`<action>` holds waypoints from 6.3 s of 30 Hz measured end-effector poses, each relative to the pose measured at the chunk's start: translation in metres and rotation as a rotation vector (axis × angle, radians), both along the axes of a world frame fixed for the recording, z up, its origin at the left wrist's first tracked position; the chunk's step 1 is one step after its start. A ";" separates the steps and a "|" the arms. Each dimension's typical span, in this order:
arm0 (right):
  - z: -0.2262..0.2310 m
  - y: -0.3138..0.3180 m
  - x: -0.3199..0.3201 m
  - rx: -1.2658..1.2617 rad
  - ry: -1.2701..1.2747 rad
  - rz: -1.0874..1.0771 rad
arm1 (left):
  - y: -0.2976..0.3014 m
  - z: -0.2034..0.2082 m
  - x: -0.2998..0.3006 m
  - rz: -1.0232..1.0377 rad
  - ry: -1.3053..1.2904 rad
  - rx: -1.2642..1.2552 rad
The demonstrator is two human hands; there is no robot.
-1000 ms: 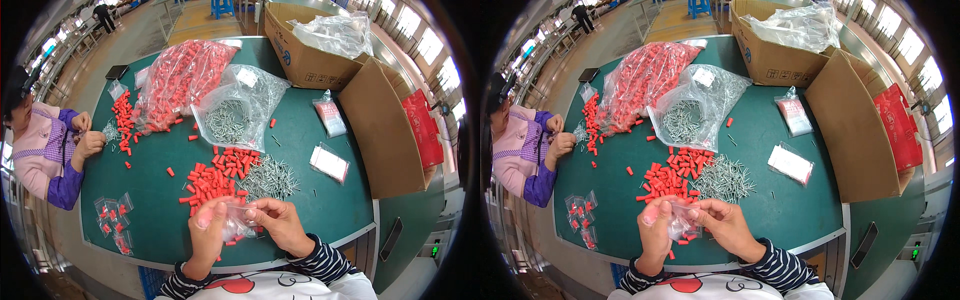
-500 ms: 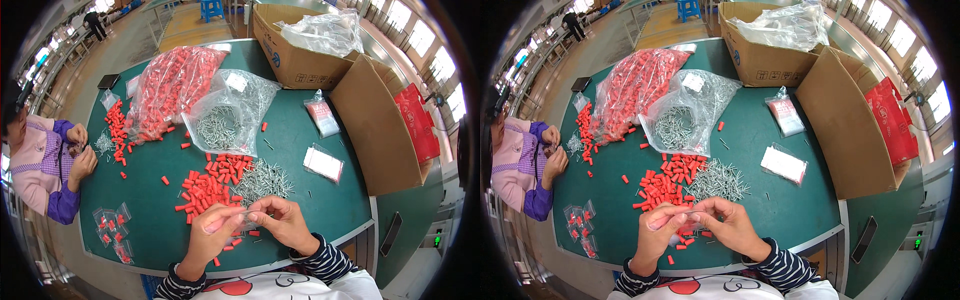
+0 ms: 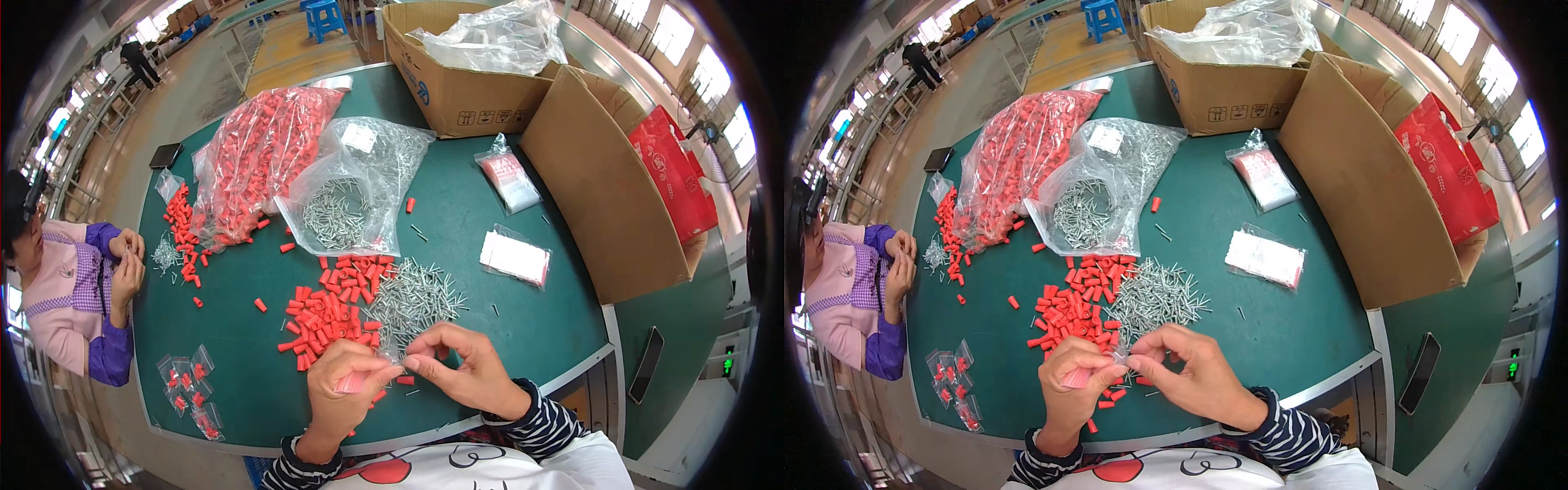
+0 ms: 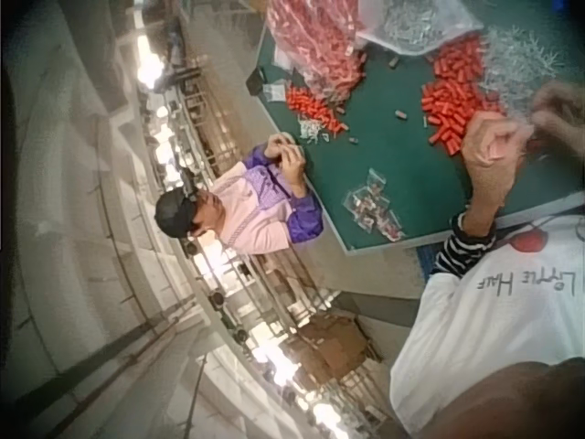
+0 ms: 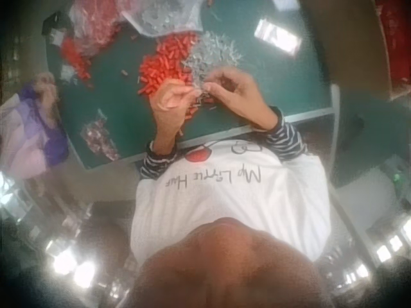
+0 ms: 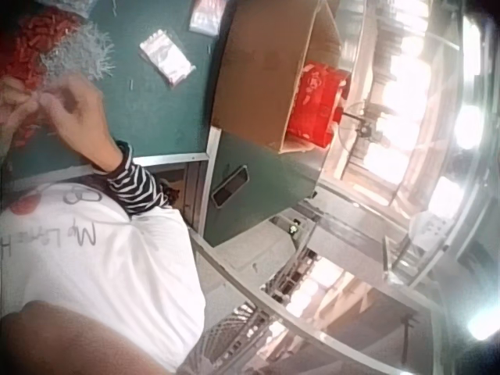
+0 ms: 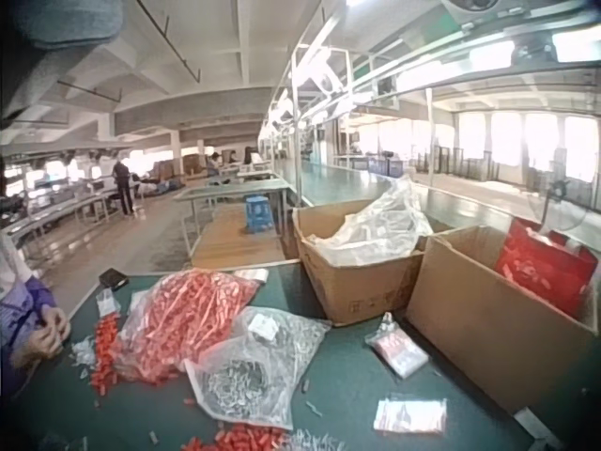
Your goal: The person sorts plastic connectors and metal pins by hand, then packs them into small plastic zip-top bags.
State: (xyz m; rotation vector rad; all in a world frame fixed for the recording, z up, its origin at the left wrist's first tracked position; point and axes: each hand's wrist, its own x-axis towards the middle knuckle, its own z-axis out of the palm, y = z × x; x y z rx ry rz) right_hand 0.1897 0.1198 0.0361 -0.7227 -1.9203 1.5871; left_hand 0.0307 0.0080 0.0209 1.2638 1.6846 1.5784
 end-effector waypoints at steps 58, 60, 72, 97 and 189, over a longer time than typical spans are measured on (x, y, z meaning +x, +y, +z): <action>0.014 -0.017 0.000 0.837 -0.325 0.102 | 0.004 0.000 0.028 0.120 -0.686 -0.073; 0.017 -0.014 0.001 0.809 -0.370 0.138 | 0.003 -0.001 0.026 0.115 -0.659 -0.094; 0.025 0.012 0.031 0.751 -0.134 0.358 | -0.009 0.014 -0.008 -0.462 0.029 -0.160; -0.018 0.037 -0.031 0.806 -0.324 0.069 | -0.018 -0.007 -0.001 -0.117 0.016 -0.053; 0.015 0.036 -0.016 0.336 0.015 0.513 | -0.017 0.010 -0.003 -0.139 0.042 -0.086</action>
